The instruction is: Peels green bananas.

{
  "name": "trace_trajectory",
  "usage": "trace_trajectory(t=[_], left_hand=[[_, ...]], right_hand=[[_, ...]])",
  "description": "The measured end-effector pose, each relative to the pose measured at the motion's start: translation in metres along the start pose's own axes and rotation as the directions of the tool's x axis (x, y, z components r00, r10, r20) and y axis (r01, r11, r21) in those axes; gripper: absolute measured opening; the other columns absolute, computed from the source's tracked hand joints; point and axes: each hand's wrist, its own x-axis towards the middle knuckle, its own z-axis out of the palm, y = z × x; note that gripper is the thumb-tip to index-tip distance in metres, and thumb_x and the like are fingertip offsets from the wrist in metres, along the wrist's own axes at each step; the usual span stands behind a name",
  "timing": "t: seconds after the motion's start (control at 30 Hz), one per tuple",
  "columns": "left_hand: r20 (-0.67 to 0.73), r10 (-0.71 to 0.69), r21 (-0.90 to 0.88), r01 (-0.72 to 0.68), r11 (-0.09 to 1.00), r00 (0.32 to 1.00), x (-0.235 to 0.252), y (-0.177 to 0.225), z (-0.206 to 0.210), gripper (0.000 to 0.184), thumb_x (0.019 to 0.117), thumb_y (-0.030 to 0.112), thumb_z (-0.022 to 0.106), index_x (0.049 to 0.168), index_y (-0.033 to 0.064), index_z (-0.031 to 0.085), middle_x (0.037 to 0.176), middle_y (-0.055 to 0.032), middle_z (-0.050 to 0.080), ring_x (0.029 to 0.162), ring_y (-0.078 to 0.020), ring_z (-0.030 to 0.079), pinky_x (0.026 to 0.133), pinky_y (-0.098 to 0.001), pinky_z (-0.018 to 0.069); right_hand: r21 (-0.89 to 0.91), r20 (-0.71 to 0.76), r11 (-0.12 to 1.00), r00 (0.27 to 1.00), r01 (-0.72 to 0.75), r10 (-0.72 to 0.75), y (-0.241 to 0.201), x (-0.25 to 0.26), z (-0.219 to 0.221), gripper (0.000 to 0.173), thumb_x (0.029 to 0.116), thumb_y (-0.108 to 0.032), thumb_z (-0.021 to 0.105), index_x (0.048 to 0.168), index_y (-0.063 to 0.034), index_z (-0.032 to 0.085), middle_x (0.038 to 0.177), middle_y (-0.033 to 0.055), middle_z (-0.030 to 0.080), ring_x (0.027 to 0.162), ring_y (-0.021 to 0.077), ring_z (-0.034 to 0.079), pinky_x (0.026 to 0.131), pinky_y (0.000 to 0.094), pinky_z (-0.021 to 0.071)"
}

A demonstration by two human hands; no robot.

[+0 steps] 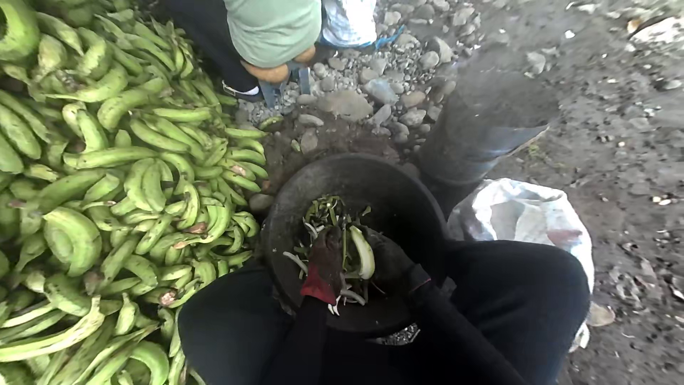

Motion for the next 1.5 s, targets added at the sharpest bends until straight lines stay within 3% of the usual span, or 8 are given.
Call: trace_trajectory(t=[0.1,0.2,0.27,0.4,0.57,1.07,1.27,1.5], left_hand=[[0.032,-0.027,-0.102,0.030,0.994,0.999,-0.006,0.000,-0.004,0.052,0.1081,0.049,0.043,0.142,0.0125,0.057,0.123,-0.0117,0.069,0.106,-0.0190,0.069,0.093,-0.0424,0.0584],[0.145,-0.062,-0.116,0.079,0.990,0.987,-0.016,0.005,-0.011,0.053,0.1039,0.051,0.053,0.142,0.0137,0.055,0.120,-0.0090,0.069,0.098,-0.0174,0.071,0.084,-0.0410,0.0620],[0.256,-0.032,-0.157,0.074,0.985,0.966,-0.025,0.008,-0.016,0.052,0.1028,0.041,0.060,0.146,0.0134,0.052,0.119,-0.0076,0.069,0.095,-0.0160,0.071,0.081,-0.0380,0.0627],[0.360,0.105,-0.370,0.038,0.928,0.927,-0.050,0.013,-0.007,0.044,0.1075,0.033,0.053,0.143,0.0079,0.052,0.085,-0.0050,0.069,0.067,-0.0138,0.066,0.062,-0.0320,0.0592],[0.349,0.076,-0.278,0.026,0.960,0.934,-0.073,0.020,0.007,0.034,0.1054,0.030,0.057,0.128,0.0038,0.062,0.072,-0.0026,0.066,0.054,-0.0114,0.062,0.053,-0.0293,0.0566],[0.450,0.021,-0.158,0.057,0.986,0.893,-0.074,0.019,0.006,0.037,0.1058,0.039,0.054,0.127,0.0099,0.062,0.078,-0.0022,0.066,0.060,-0.0130,0.064,0.058,-0.0316,0.0581],[0.346,-0.043,0.153,-0.011,0.988,0.937,-0.066,0.019,0.015,0.049,0.1051,0.046,0.052,0.139,0.0116,0.058,0.101,-0.0124,0.072,0.091,-0.0227,0.070,0.086,-0.0463,0.0576],[0.330,-0.087,0.046,0.076,0.996,0.940,-0.051,0.005,0.023,0.043,0.1035,0.036,0.057,0.137,0.0104,0.055,0.100,-0.0114,0.069,0.085,-0.0221,0.070,0.080,-0.0460,0.0600]], right_hand=[[0.170,-0.069,0.985,0.996,-0.041,0.054,-0.015,0.005,-0.005,0.044,0.1121,-0.031,0.028,0.143,-0.0058,0.048,0.106,0.0125,0.069,0.087,0.0219,0.069,0.076,0.0403,0.0610],[0.192,-0.176,0.981,0.982,-0.030,0.064,-0.032,0.017,-0.012,0.033,0.1101,-0.019,0.041,0.140,-0.0056,0.047,0.092,0.0089,0.067,0.073,0.0185,0.068,0.065,0.0353,0.0608],[0.288,-0.190,0.957,0.981,0.035,0.021,-0.033,0.025,-0.021,0.032,0.1094,-0.017,0.034,0.135,-0.0063,0.048,0.086,0.0096,0.066,0.066,0.0188,0.065,0.060,0.0349,0.0584],[0.434,-0.221,0.899,0.974,0.059,0.043,-0.046,0.034,-0.029,0.046,0.1114,-0.040,0.024,0.104,-0.0100,0.057,0.066,0.0024,0.056,0.050,0.0120,0.054,0.046,0.0273,0.0506],[0.460,-0.232,0.885,0.972,0.067,0.047,-0.067,0.029,-0.030,0.056,0.1101,-0.051,0.024,0.091,-0.0104,0.058,0.056,-0.0015,0.052,0.042,0.0076,0.051,0.040,0.0230,0.0482],[0.444,-0.207,0.894,0.977,0.058,0.039,-0.066,0.030,-0.034,0.063,0.1097,-0.054,0.019,0.089,-0.0116,0.061,0.057,-0.0018,0.056,0.042,0.0071,0.054,0.039,0.0233,0.0504],[0.586,-0.098,0.810,0.995,0.031,0.032,-0.042,0.039,-0.024,0.065,0.1076,-0.058,0.021,0.089,-0.0117,0.061,0.060,-0.0003,0.056,0.047,0.0088,0.055,0.045,0.0239,0.0519],[0.599,-0.094,0.799,0.986,-0.056,0.140,-0.025,0.033,-0.001,0.074,0.1040,-0.066,0.009,0.088,-0.0129,0.058,0.061,0.0012,0.057,0.050,0.0125,0.058,0.048,0.0300,0.0551]])
